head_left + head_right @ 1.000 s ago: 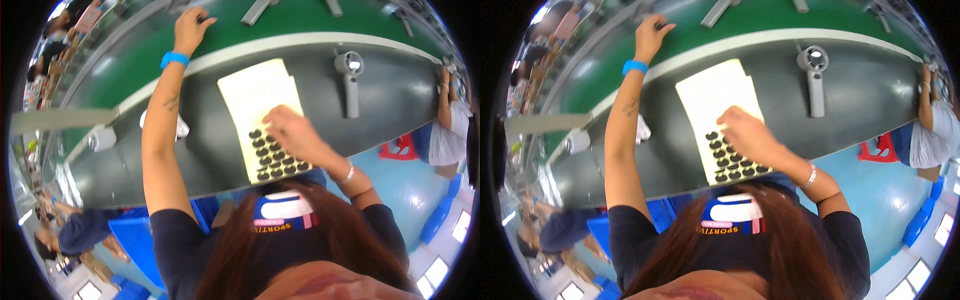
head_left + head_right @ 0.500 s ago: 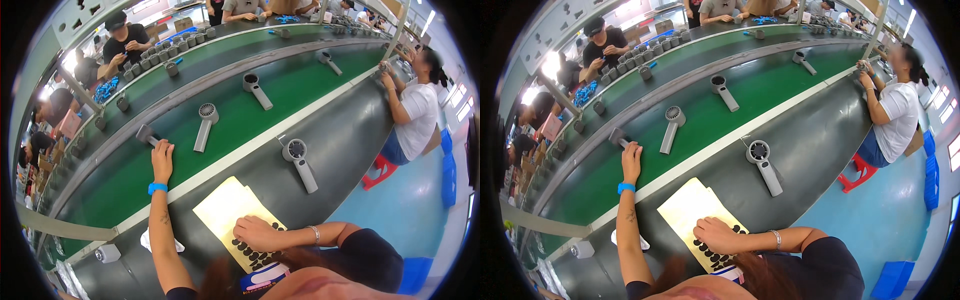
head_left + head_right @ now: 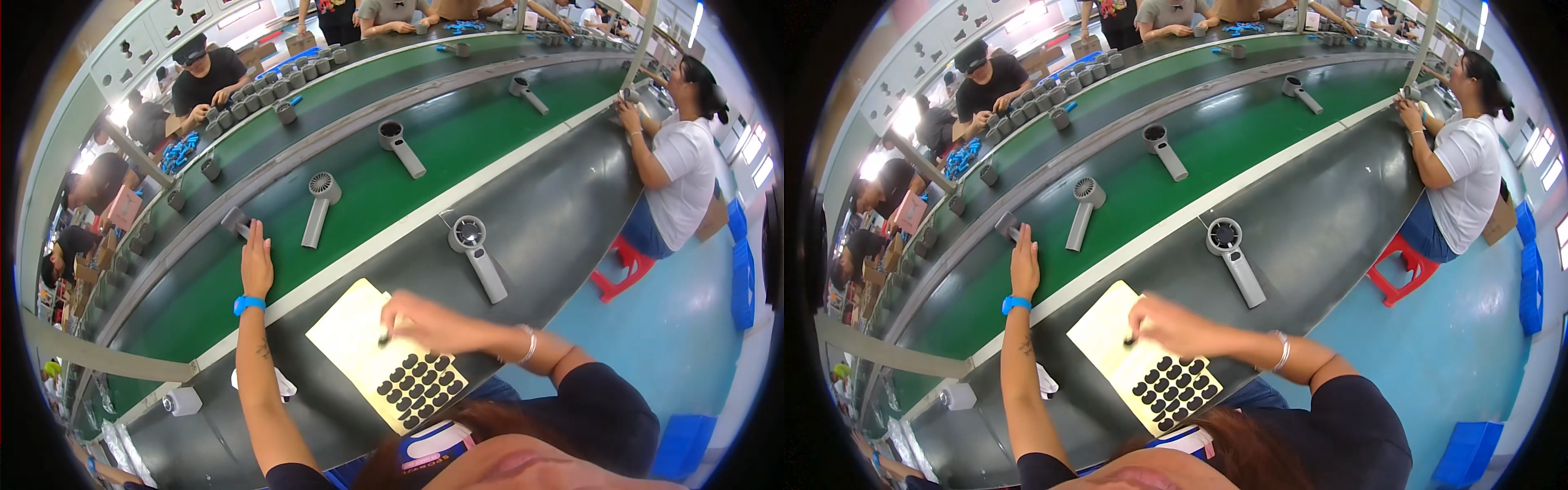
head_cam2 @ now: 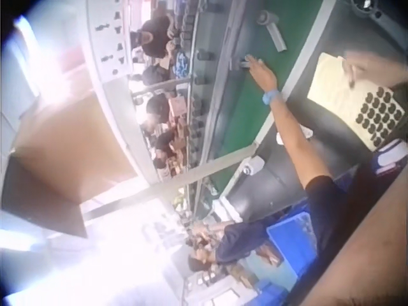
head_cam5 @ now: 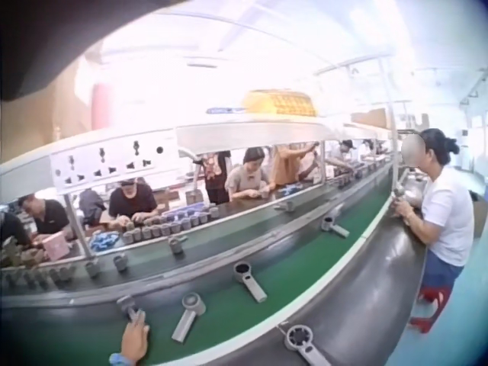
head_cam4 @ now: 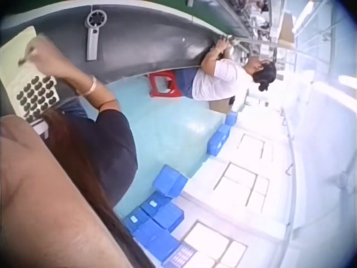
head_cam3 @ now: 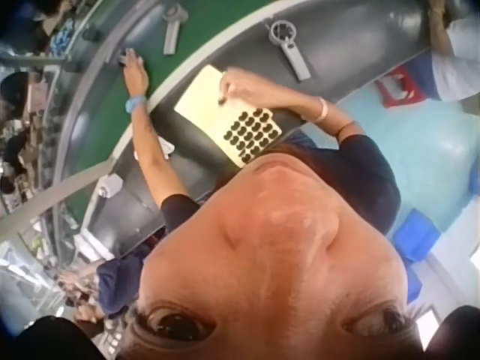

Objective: The person takes handheld fan bodies from a conveyor belt, peels adhesive pads from a sheet by hand, attaches the pads to the base of the fan bodies, and places the fans back onto the conveyor belt.

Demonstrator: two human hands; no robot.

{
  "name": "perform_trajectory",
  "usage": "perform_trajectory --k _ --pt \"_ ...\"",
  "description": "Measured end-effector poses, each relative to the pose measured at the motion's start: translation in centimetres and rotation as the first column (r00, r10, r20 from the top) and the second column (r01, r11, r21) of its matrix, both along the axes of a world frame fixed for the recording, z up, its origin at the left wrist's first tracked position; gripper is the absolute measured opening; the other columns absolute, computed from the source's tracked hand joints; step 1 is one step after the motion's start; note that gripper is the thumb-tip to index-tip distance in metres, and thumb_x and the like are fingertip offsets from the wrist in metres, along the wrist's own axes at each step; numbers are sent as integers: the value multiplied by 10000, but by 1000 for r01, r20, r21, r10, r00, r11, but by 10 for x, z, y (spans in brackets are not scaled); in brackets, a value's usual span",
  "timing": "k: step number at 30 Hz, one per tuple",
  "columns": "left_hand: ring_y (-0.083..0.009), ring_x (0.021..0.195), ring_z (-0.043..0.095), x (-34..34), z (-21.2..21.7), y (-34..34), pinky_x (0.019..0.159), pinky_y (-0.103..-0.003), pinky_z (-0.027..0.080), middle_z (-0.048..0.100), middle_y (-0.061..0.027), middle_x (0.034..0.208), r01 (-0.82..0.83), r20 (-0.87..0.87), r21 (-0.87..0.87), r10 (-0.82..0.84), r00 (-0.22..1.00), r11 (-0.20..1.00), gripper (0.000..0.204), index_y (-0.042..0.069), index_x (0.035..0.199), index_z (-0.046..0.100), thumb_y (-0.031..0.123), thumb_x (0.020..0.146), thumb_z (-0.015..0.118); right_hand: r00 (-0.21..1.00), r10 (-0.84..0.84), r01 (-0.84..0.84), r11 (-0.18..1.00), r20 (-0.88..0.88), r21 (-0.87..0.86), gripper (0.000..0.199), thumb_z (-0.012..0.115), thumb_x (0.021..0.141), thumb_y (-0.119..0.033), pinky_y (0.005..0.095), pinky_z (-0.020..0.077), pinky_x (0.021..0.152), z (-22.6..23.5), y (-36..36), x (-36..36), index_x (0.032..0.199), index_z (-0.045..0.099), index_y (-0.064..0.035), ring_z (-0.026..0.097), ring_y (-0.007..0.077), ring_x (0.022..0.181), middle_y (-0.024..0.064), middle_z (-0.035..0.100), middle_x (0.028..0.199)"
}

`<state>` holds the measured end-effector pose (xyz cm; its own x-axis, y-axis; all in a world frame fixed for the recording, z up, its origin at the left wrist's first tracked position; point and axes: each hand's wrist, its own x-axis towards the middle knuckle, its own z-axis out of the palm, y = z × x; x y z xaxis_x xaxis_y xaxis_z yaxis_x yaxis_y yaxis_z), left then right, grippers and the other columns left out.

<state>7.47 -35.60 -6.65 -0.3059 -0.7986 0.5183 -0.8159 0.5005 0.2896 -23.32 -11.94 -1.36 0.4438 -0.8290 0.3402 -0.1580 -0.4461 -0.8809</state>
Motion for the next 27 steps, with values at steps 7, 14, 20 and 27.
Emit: perform_trajectory --k 7,14,20,27 --pt "-364 1233 452 -29 45 79 984 -398 419 187 -168 1528 55 -103 -100 -65 993 994 474 47 1388 389 56 925 491 753 -525 444 850 396 284 69 612 900 -152 210 382 764 45 -137 -104 913 555 -115 525 81 894 -35 569 932" --pt "-299 1090 534 -50 75 167 871 -359 470 285 -181 1485 211 -217 -115 -232 948 971 437 23 1289 495 -12 854 525 629 -734 682 680 256 271 137 611 861 -90 218 424 615 5 -223 -102 960 517 -95 600 106 751 30 626 828" --pt "-304 1031 575 -48 90 198 901 -375 457 338 -224 1433 277 -244 -99 -293 924 956 385 -20 1199 546 -64 817 553 463 -886 885 462 25 -55 547 663 813 -131 387 485 817 -3 -264 -94 1255 358 -28 581 293 1021 188 563 1067" --pt "-270 983 598 -45 84 215 891 -361 467 374 -236 1408 333 -290 -87 -344 893 939 316 -19 1120 585 -64 808 559 515 -815 831 551 -266 -78 954 767 718 -164 484 414 983 -22 -269 -48 1424 128 -103 443 466 1186 261 286 1364"
